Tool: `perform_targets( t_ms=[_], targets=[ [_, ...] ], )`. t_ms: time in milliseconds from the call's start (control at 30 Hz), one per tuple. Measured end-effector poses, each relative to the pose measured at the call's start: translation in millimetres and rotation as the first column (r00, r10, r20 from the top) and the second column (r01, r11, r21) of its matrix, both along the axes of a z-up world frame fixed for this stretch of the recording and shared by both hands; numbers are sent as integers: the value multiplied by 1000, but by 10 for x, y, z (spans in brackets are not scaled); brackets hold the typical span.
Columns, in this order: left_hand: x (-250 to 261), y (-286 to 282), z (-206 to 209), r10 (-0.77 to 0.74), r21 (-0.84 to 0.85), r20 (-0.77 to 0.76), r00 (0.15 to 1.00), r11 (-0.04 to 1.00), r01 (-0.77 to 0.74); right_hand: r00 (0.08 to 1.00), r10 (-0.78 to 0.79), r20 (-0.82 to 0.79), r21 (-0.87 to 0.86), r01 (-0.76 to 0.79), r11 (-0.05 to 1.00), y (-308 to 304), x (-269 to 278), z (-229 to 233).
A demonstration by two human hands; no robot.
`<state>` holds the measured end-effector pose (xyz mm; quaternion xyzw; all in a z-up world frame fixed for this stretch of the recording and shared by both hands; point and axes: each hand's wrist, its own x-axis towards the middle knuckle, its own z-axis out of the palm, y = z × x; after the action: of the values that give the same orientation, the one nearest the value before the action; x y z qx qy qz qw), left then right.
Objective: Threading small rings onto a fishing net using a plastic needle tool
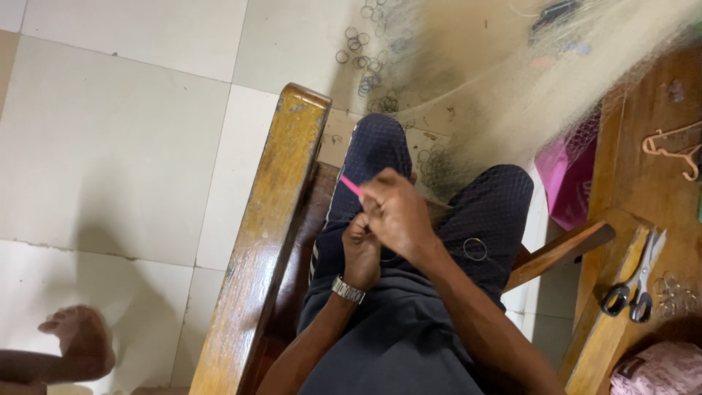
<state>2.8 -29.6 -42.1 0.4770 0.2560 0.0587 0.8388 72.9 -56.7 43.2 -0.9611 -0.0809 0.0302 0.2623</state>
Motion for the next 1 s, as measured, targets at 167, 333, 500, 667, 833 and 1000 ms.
perform_targets(
  t_ms=[167, 333, 500, 667, 833, 1000],
  targets=[
    [-63, -7, -148, -60, -397, 12, 998, 916, 59, 988, 151, 27, 704, -126, 699, -71, 545, 364],
    [-102, 121, -211, -54, -574, 3, 999, 817, 46, 949, 312, 52, 799, -227, 557, 146, 244, 743],
    [-117, 225, -154, -116, -602, 37, 993, 790, 115, 924, 343, 170, 881, -299, 368, 535, -360, 1058],
    [-93, 424, 258, -289, -626, 105, 952, 724, 289, 785, 597, 165, 869, -402, 289, 650, -725, 1235],
    [-146, 511, 283, -306, -638, 118, 945, 705, 308, 728, 683, 65, 904, -332, 268, 662, -883, 1213],
    [-207, 532, 204, -294, -683, 151, 944, 660, 314, 678, 732, 64, 897, -360, 256, 683, -825, 1277]
  ],
)
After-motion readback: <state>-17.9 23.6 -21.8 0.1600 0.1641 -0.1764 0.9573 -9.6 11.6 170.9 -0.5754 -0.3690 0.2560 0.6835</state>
